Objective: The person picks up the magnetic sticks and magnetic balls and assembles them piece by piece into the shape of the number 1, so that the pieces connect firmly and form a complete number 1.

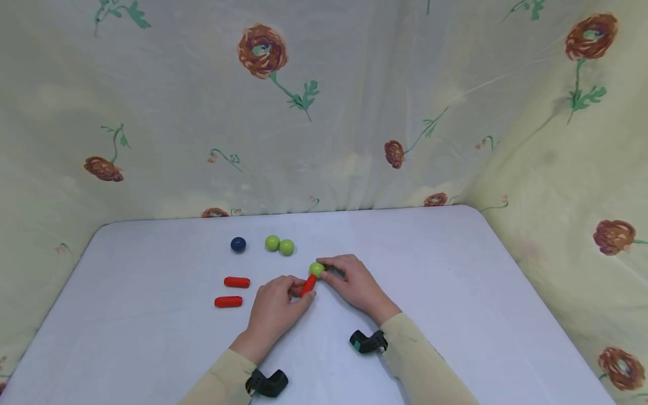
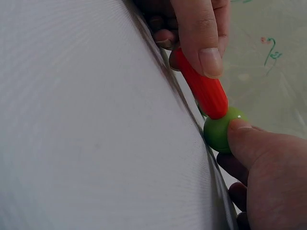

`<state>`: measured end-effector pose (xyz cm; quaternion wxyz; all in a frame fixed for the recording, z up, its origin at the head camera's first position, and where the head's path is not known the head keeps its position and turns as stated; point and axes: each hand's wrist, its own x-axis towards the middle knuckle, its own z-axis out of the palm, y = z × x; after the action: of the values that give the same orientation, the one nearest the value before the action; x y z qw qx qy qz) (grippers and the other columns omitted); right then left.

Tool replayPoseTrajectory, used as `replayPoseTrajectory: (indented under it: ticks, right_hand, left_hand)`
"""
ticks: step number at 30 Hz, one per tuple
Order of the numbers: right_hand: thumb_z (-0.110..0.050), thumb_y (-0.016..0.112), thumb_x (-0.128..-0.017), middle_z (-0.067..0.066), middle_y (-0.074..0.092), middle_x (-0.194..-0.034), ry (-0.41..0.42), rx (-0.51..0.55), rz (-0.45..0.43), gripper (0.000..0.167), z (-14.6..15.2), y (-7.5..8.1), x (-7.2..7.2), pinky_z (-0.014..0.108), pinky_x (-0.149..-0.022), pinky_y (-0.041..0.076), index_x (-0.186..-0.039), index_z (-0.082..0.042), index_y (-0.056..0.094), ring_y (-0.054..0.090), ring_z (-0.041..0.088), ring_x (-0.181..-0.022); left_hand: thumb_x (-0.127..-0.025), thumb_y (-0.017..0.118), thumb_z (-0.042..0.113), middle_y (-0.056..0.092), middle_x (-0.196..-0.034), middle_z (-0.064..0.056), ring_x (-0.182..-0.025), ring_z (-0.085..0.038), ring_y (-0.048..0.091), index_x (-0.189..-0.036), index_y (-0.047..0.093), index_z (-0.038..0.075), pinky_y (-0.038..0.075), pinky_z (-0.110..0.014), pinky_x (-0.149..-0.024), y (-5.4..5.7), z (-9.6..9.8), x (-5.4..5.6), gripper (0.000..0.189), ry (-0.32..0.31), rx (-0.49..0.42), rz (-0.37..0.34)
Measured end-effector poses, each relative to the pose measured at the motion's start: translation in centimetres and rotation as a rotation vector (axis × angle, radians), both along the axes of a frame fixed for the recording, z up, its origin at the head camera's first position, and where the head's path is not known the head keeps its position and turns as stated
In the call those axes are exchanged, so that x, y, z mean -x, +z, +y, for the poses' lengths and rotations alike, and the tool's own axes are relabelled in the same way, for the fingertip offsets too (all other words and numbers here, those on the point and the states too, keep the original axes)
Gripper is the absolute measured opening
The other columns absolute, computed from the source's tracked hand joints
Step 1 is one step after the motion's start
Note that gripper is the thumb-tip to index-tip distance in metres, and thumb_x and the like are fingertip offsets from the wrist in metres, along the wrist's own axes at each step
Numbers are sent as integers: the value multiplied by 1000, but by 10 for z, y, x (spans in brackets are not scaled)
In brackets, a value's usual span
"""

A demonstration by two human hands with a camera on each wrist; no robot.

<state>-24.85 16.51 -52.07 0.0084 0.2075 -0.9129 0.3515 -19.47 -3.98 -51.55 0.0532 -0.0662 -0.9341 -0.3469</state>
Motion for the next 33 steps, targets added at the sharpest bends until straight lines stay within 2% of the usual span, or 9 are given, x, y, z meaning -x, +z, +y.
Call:
replayPoseTrajectory:
  ticks: [7,14,19,27,33]
  right_hand:
    - [-41,65,-95,-15,63,-122,13,4,15,38,-2,-2,2,35,-100,42,-130,-28,66,52,8,-117]
    - [-40,66,-95,-11,65,-121,19,19,17,41,-1,-5,-1,38,-99,43,-133,-25,64,54,11,-116]
    - [-43,69,-92,-11,65,-119,-3,37,27,40,0,-4,0,40,-99,44,-127,-24,67,56,14,-115]
    - [-45,69,-91,-16,65,-118,-11,24,-25,38,-1,-5,2,38,-100,43,-124,-26,69,54,11,-116]
    - [-42,71,-91,-14,67,-116,1,46,27,37,-3,-2,3,40,-98,44,-123,-24,70,57,13,-113]
  left_hand:
    - [-84,74,51,63,-79,14,-70,-7,52,-104,73,18,42,-36,-77,-3,-2,0,38,-18,33,13]
    - [-84,74,51,63,-79,15,-69,-7,51,-104,73,18,42,-36,-76,-6,-3,-2,38,-24,41,-4]
    - [-83,76,50,64,-80,14,-71,-8,52,-102,72,19,42,-37,-77,-4,-1,-1,36,-33,39,6]
    - [-81,77,53,61,-75,16,-72,-9,53,-103,71,19,42,-37,-77,-4,-2,-2,41,-35,35,-24]
    - [-80,76,56,61,-76,15,-72,-9,52,-104,70,19,42,-36,-78,-2,-3,0,44,-32,32,-13]
